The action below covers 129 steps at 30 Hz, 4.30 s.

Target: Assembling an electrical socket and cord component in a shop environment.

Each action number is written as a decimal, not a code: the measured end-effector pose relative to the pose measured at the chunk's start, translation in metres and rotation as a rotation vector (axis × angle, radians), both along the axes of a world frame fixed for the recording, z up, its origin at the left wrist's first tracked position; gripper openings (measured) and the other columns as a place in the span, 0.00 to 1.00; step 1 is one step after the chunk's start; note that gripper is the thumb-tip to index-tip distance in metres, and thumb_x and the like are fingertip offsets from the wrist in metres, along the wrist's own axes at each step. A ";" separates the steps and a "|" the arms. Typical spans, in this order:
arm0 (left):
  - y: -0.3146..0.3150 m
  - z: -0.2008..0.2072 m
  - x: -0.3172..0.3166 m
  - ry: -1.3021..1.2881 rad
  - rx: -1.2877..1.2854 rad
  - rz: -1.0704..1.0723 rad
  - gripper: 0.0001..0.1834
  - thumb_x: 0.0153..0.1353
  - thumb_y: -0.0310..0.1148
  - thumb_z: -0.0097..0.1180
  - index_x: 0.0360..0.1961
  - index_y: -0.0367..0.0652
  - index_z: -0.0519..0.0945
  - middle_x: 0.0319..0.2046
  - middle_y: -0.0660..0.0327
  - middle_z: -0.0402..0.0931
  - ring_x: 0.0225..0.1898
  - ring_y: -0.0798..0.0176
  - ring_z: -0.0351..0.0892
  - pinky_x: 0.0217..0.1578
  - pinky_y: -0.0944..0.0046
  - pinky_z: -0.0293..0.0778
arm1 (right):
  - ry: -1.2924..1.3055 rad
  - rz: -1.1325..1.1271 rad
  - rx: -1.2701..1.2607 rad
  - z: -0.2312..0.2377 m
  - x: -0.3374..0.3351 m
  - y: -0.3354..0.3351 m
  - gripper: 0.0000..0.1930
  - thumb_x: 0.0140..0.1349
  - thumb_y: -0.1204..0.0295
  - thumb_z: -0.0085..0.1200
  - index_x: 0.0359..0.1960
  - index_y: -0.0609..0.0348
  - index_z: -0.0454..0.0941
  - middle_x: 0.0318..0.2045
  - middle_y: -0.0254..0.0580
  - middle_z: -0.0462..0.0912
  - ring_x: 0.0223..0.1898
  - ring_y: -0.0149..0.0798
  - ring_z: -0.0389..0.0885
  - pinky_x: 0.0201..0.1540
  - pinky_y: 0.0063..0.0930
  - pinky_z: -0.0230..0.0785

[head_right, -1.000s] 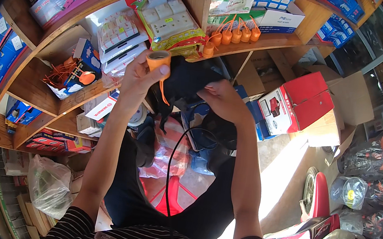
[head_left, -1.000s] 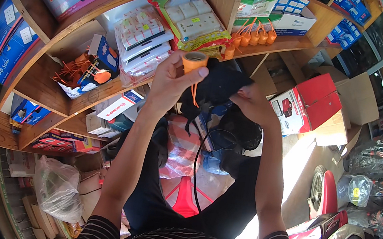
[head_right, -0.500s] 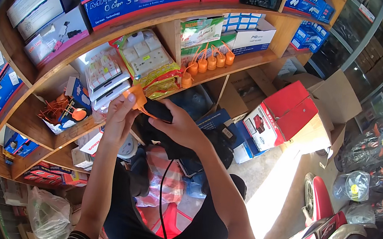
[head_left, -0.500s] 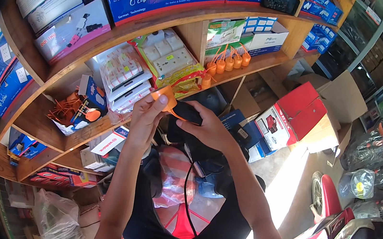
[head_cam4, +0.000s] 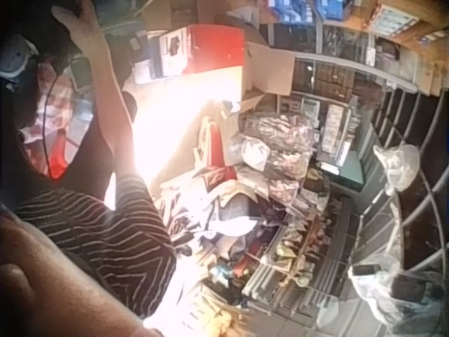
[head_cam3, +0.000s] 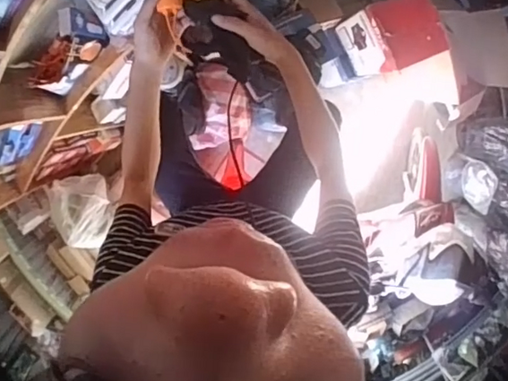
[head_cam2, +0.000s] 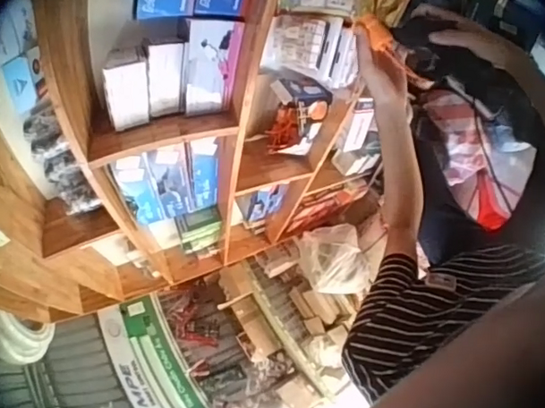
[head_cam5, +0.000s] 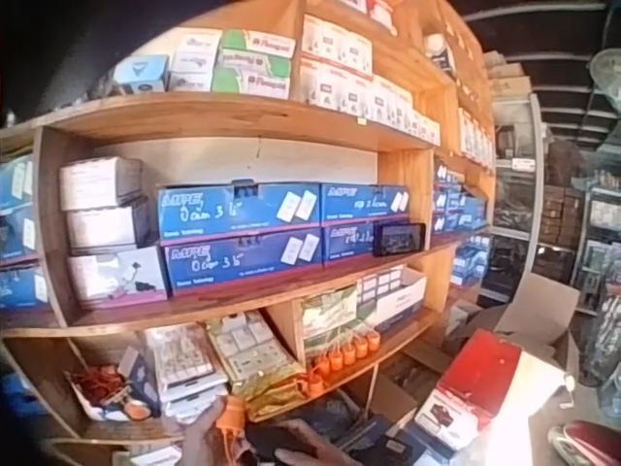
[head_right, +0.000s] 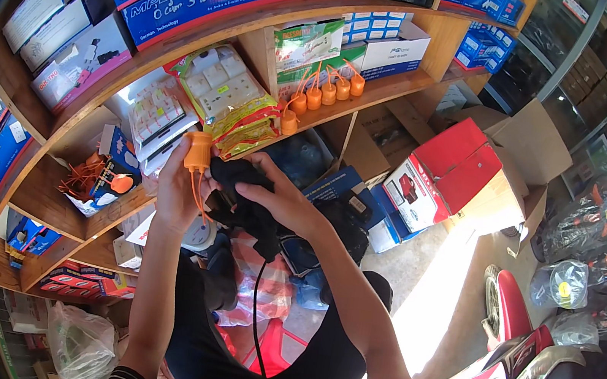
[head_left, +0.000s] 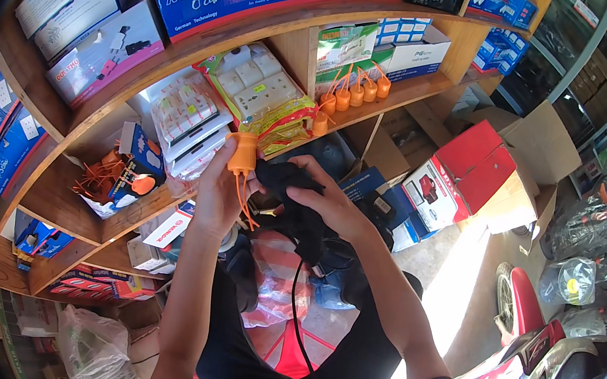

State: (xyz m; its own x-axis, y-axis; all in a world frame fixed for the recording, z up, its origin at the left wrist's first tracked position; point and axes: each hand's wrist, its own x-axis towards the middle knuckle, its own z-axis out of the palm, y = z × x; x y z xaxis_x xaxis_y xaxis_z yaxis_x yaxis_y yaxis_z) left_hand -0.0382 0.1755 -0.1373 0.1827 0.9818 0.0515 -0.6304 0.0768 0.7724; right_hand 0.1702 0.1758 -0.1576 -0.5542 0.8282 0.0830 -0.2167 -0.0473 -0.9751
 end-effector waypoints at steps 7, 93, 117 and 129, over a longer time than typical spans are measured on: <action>-0.001 -0.004 -0.004 0.261 0.140 0.013 0.21 0.68 0.42 0.58 0.56 0.40 0.75 0.46 0.60 0.79 0.44 0.66 0.80 0.44 0.62 0.77 | -0.178 -0.270 0.297 0.013 0.008 0.001 0.22 0.66 0.57 0.61 0.49 0.64 0.78 0.40 0.37 0.83 0.45 0.27 0.78 0.52 0.25 0.69; 0.004 -0.012 0.006 0.548 -0.018 0.167 0.08 0.68 0.34 0.53 0.44 0.43 0.77 0.28 0.72 0.70 0.25 0.78 0.67 0.25 0.75 0.65 | -0.497 -0.258 0.702 0.002 -0.004 -0.007 0.38 0.58 0.67 0.65 0.68 0.54 0.59 0.59 0.50 0.72 0.60 0.48 0.74 0.61 0.37 0.67; -0.013 -0.012 0.034 1.089 0.570 0.126 0.25 0.57 0.35 0.71 0.49 0.38 0.71 0.36 0.53 0.74 0.37 0.58 0.75 0.41 0.63 0.73 | -0.140 -0.518 -0.265 -0.010 0.005 -0.011 0.16 0.69 0.61 0.53 0.43 0.65 0.81 0.30 0.33 0.81 0.30 0.25 0.77 0.37 0.23 0.70; -0.007 -0.004 0.018 0.551 -0.037 -0.038 0.17 0.72 0.46 0.53 0.44 0.43 0.70 0.19 0.69 0.65 0.14 0.75 0.65 0.13 0.72 0.57 | -0.621 -0.296 0.846 0.025 0.026 -0.012 0.48 0.46 0.61 0.73 0.70 0.51 0.59 0.68 0.46 0.60 0.66 0.52 0.66 0.65 0.43 0.64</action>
State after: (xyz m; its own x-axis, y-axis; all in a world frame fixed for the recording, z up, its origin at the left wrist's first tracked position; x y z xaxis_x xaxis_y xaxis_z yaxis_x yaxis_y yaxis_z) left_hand -0.0200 0.1688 -0.1410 0.2081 0.9734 -0.0961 -0.1301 0.1249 0.9836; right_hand 0.1958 0.1638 -0.1330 -0.4842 0.7421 0.4635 0.4322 0.6634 -0.6108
